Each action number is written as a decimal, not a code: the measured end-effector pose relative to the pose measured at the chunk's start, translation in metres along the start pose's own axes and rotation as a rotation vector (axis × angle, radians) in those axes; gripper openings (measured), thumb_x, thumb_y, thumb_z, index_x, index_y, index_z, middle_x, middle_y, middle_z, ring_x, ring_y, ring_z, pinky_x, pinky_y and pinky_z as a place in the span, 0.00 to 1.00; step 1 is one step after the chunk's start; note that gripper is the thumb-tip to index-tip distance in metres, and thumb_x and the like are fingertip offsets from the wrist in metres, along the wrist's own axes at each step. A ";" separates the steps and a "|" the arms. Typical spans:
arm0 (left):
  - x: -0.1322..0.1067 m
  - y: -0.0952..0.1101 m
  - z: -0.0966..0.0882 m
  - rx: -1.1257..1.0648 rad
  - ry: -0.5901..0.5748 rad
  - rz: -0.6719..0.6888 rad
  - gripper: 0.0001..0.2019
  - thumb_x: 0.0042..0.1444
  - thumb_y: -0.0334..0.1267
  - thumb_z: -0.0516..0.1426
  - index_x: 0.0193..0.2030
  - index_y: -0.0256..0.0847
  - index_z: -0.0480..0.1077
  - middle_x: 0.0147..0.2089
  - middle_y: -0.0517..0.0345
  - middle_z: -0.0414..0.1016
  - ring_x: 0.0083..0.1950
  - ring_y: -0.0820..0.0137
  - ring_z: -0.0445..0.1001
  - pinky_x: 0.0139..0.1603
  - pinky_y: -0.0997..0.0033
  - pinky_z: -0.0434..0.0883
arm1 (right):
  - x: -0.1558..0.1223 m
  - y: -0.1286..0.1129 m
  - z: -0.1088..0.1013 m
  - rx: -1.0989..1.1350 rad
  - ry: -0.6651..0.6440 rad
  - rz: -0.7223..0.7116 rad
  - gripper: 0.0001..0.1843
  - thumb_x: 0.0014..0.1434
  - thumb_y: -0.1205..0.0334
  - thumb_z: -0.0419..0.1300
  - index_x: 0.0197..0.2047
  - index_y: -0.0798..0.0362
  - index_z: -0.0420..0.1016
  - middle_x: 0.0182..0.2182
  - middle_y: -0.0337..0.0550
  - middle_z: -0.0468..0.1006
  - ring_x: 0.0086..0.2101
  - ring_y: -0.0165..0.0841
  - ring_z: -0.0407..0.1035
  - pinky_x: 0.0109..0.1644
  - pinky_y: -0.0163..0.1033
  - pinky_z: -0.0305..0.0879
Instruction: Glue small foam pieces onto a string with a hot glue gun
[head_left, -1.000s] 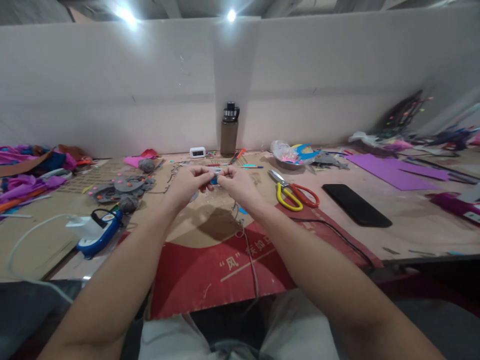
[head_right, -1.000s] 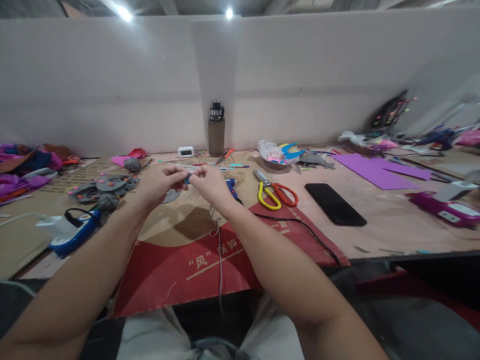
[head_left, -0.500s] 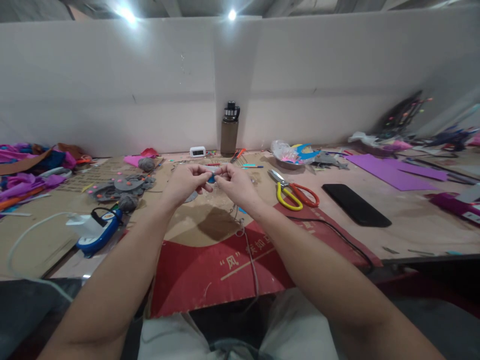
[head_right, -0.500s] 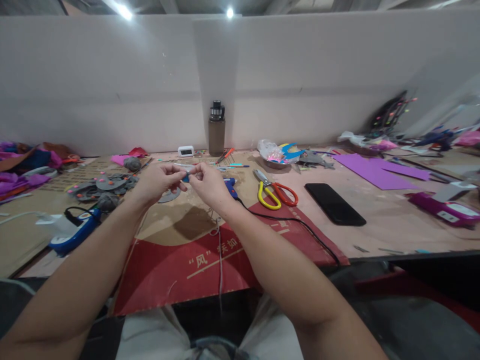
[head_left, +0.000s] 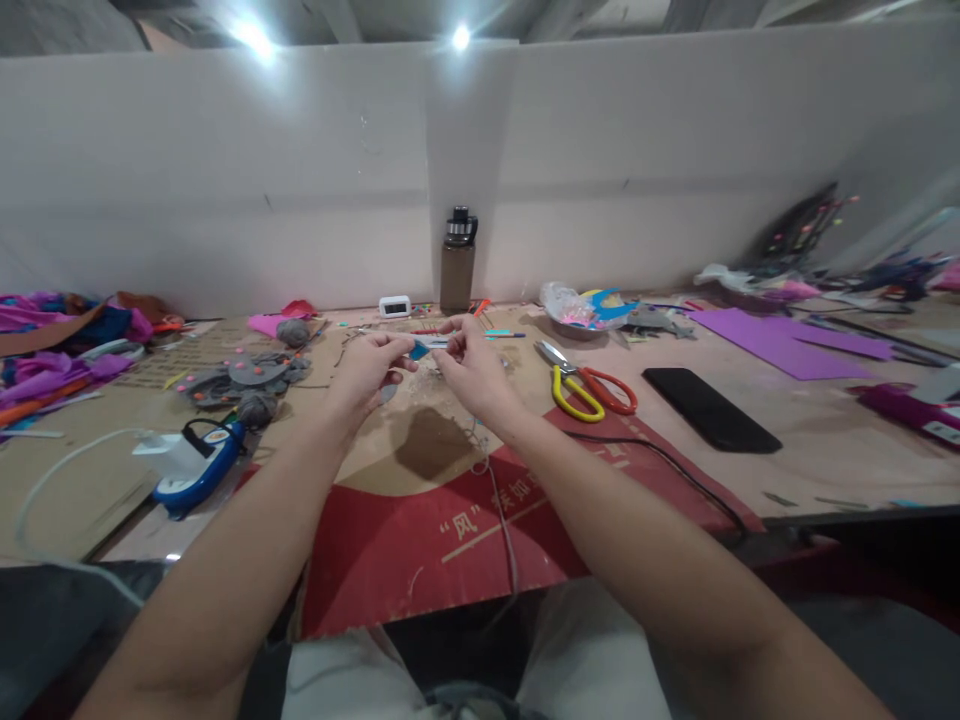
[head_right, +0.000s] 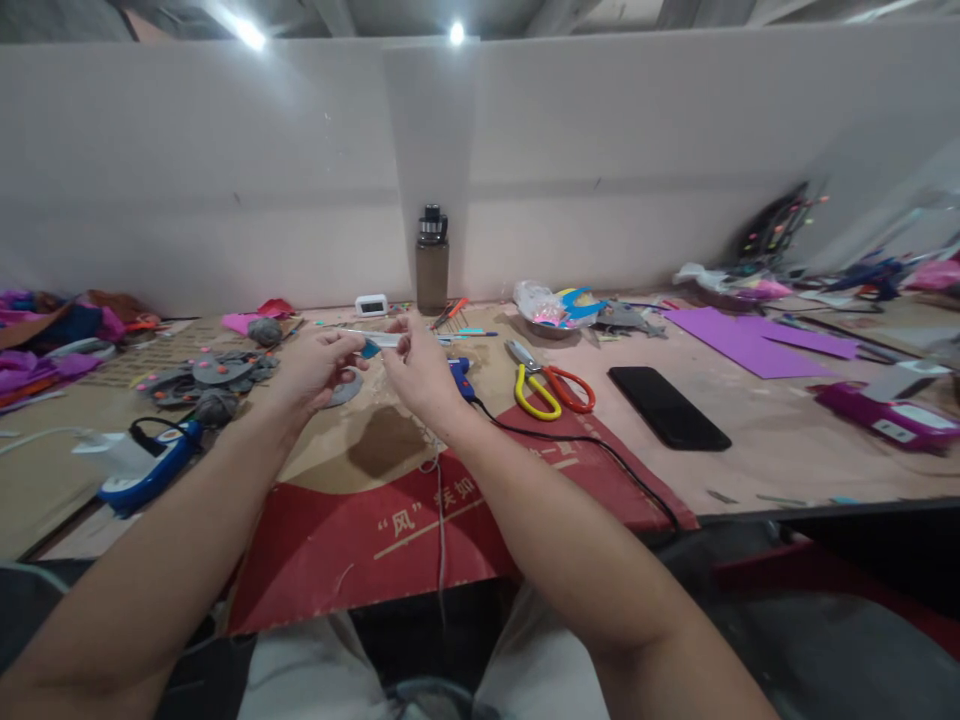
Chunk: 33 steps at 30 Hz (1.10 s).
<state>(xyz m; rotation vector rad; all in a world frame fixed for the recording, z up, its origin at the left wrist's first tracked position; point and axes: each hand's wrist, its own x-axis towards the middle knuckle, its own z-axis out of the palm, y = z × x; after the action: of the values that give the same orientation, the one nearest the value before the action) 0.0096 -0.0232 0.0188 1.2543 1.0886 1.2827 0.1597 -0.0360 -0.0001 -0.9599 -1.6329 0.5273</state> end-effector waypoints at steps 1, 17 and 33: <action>0.000 -0.001 0.001 -0.029 0.003 -0.020 0.08 0.41 0.35 0.62 0.28 0.34 0.70 0.23 0.60 0.68 0.21 0.79 0.67 0.15 0.83 0.54 | 0.000 -0.001 -0.001 -0.039 0.011 -0.048 0.11 0.52 0.66 0.54 0.41 0.51 0.64 0.29 0.35 0.63 0.30 0.28 0.60 0.35 0.34 0.58; -0.005 -0.004 0.008 -0.017 -0.115 -0.014 0.09 0.42 0.38 0.64 0.27 0.34 0.74 0.24 0.56 0.71 0.23 0.79 0.67 0.18 0.81 0.56 | -0.004 -0.001 -0.001 -0.317 0.081 -0.122 0.05 0.55 0.62 0.56 0.32 0.53 0.71 0.37 0.44 0.64 0.39 0.33 0.63 0.46 0.40 0.61; 0.000 -0.008 0.005 0.196 0.030 0.308 0.10 0.49 0.41 0.59 0.32 0.34 0.73 0.29 0.54 0.76 0.27 0.73 0.74 0.31 0.72 0.73 | -0.005 0.000 0.008 -0.065 -0.097 -0.041 0.05 0.57 0.64 0.50 0.38 0.53 0.62 0.29 0.38 0.68 0.30 0.29 0.63 0.36 0.36 0.59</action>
<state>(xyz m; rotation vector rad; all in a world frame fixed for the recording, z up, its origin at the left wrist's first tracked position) 0.0149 -0.0225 0.0110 1.6029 1.0923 1.4533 0.1524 -0.0393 -0.0056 -0.9584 -1.7628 0.5022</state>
